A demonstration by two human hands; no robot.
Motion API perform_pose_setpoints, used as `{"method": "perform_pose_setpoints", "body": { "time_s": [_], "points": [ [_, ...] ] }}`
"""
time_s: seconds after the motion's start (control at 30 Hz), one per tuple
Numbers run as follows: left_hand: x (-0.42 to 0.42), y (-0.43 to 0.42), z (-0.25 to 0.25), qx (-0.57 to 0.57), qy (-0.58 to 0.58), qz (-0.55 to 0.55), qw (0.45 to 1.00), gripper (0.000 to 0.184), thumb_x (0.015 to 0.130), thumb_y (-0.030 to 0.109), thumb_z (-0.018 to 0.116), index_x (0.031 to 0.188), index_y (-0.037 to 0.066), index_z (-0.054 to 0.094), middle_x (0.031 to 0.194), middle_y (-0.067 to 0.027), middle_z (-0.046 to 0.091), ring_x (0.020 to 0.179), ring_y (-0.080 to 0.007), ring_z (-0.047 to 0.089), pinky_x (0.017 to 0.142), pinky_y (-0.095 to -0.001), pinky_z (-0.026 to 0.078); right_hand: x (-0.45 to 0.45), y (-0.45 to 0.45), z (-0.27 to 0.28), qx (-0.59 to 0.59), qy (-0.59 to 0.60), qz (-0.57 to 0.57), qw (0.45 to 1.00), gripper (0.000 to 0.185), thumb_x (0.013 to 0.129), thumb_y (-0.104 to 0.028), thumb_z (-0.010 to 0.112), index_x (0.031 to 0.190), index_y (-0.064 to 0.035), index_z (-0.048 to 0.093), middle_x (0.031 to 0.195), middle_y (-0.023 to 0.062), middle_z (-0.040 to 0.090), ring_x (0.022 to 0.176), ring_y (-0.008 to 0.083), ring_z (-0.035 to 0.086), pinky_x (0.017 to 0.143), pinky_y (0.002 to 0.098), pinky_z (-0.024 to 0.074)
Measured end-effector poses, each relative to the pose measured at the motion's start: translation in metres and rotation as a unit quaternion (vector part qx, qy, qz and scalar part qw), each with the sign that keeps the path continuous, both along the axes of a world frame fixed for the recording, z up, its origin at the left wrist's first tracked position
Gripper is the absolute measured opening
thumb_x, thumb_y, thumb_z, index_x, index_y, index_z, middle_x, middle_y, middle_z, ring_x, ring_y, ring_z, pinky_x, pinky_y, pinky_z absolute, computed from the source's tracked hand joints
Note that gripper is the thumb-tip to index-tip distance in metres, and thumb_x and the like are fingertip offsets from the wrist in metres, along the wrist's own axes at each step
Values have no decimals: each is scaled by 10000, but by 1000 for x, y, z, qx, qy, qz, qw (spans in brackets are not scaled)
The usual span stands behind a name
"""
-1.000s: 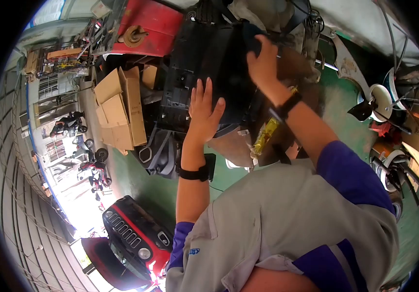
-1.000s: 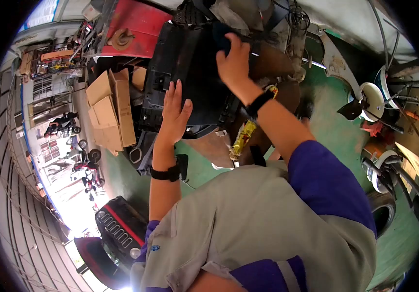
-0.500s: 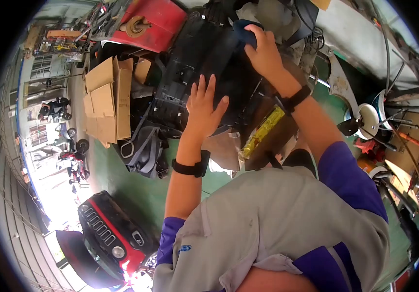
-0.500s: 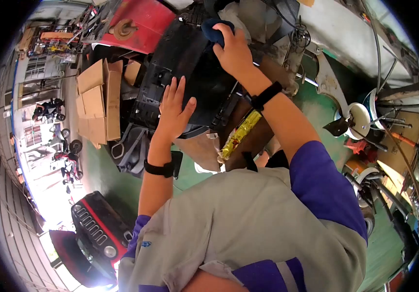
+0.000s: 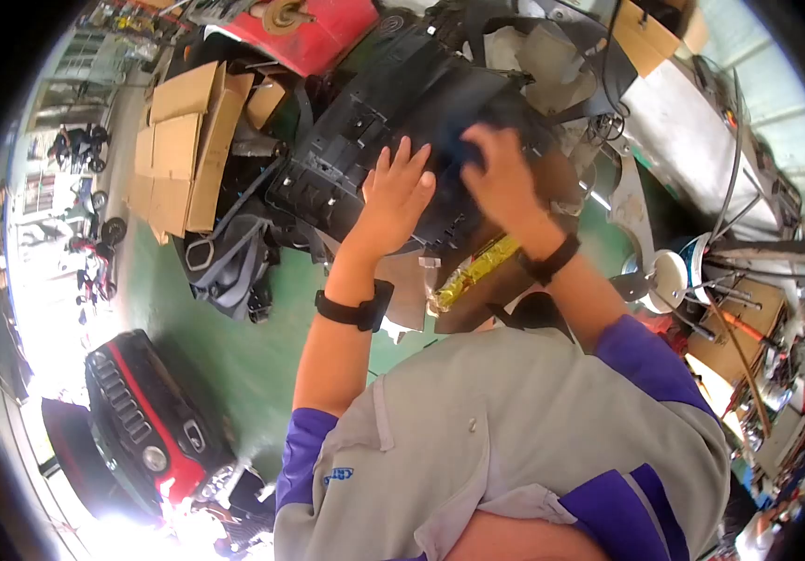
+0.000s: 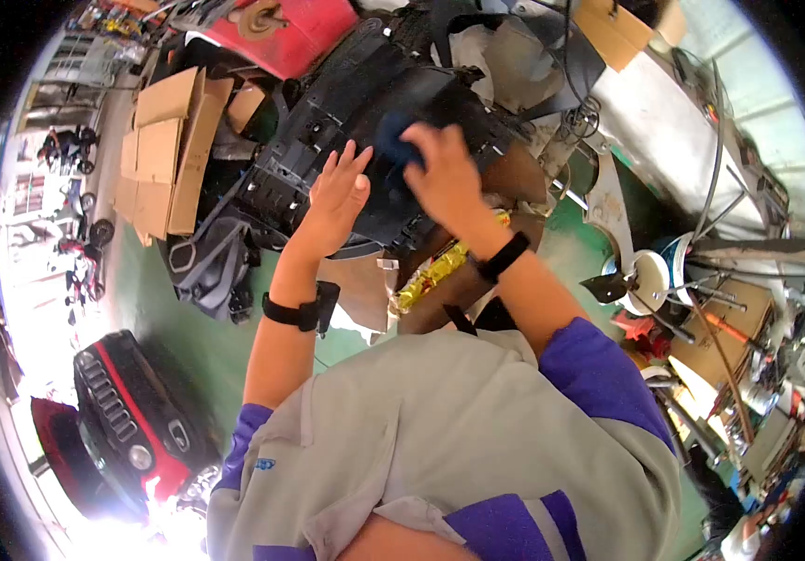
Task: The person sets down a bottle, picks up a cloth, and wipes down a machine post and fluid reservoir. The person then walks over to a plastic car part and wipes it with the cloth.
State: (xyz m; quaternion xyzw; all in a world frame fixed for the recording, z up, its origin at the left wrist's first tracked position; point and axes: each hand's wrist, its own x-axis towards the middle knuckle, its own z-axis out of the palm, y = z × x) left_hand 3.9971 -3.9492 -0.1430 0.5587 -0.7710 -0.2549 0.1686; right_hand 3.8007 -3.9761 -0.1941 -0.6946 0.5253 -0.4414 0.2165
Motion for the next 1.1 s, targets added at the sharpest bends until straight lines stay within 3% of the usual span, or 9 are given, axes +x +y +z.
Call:
{"method": "perform_pose_setpoints", "body": {
  "time_s": [0.23, 0.57, 0.7, 0.83, 0.87, 0.93, 0.97, 1.0, 1.1],
  "points": [
    [-5, 3, -2, -3, -9, 42, 999, 531, 1023, 472, 301, 1449, 173, 400, 1546, -151, 278, 1433, -397, 192, 1133, -523, 127, 4, -32, -12, -4, -47, -144, 988, 440, 789, -80, 586, 1216, -61, 483, 1118, 241, 472, 1023, 444, 486, 918, 471, 404],
    [-16, 0, -3, -15, -5, 125, 992, 457, 998, 388, 441, 1337, 96, 535, 1498, -190, 344, 1420, -376, 241, 1143, -456, 221, -3, 24, -15, 78, -54, 285, 954, 446, 793, -33, 642, 1207, -68, 482, 1048, 216, 495, 966, 436, 524, 861, 450, 453],
    [-52, 29, 21, -210, 27, 217, 953, 303, 879, 155, 647, 1139, 0, 624, 1331, -205, 520, 1260, -387, 466, 1063, -433, 369, -32, -5, 21, 126, -158, 271, 941, 405, 886, -80, 589, 1270, -39, 465, 1198, 164, 544, 1101, 262, 550, 956, 347, 418],
    [-99, 50, 25, 57, 320, 341, 882, 406, 883, 88, 650, 1261, 13, 523, 1228, -143, 577, 1033, -211, 607, 850, -331, 508, -45, -27, 47, 299, -324, 355, 825, 406, 971, -153, 541, 1340, -44, 410, 1215, 80, 533, 1097, 134, 513, 945, 274, 410],
    [-106, 51, 16, -4, 300, 336, 893, 560, 868, 99, 684, 1350, -1, 416, 1197, -131, 577, 997, -142, 588, 787, -285, 517, -46, -30, 51, 363, -381, 373, 764, 411, 976, -167, 539, 1346, -45, 407, 1218, 75, 527, 1100, 131, 511, 948, 268, 405],
    [-119, 53, 11, -63, 257, 352, 898, 643, 841, 123, 714, 1372, -14, 377, 1210, -157, 572, 1025, -191, 598, 829, -310, 510, -49, -30, 68, 433, -433, 403, 680, 530, 950, -293, 602, 1373, -52, 392, 1218, 74, 516, 1104, 130, 505, 969, 268, 386],
    [-123, 53, 10, -92, 235, 360, 898, 686, 827, 135, 729, 1383, -20, 358, 1217, -171, 570, 1040, -216, 602, 850, -323, 507, -52, -26, 71, 408, -386, 413, 717, 568, 933, -313, 621, 1378, -50, 385, 1220, 77, 516, 1106, 134, 505, 972, 273, 386],
    [-127, 52, 18, -160, 177, 330, 913, 821, 740, 157, 779, 1383, -67, 320, 1223, -258, 545, 1133, -372, 556, 941, -402, 470, -55, -22, 74, 380, -336, 422, 751, 606, 917, -332, 641, 1383, -48, 379, 1222, 80, 517, 1107, 137, 506, 976, 278, 385],
    [-134, 51, 21, -141, 225, 333, 905, 840, 729, 166, 792, 1387, -63, 323, 1228, -276, 538, 1150, -413, 536, 960, -414, 459, -60, -16, 82, 327, -253, 433, 801, 649, 811, -222, 681, 1370, -35, 409, 1203, 92, 535, 1101, 154, 513, 970, 293, 396]
  ]
}}
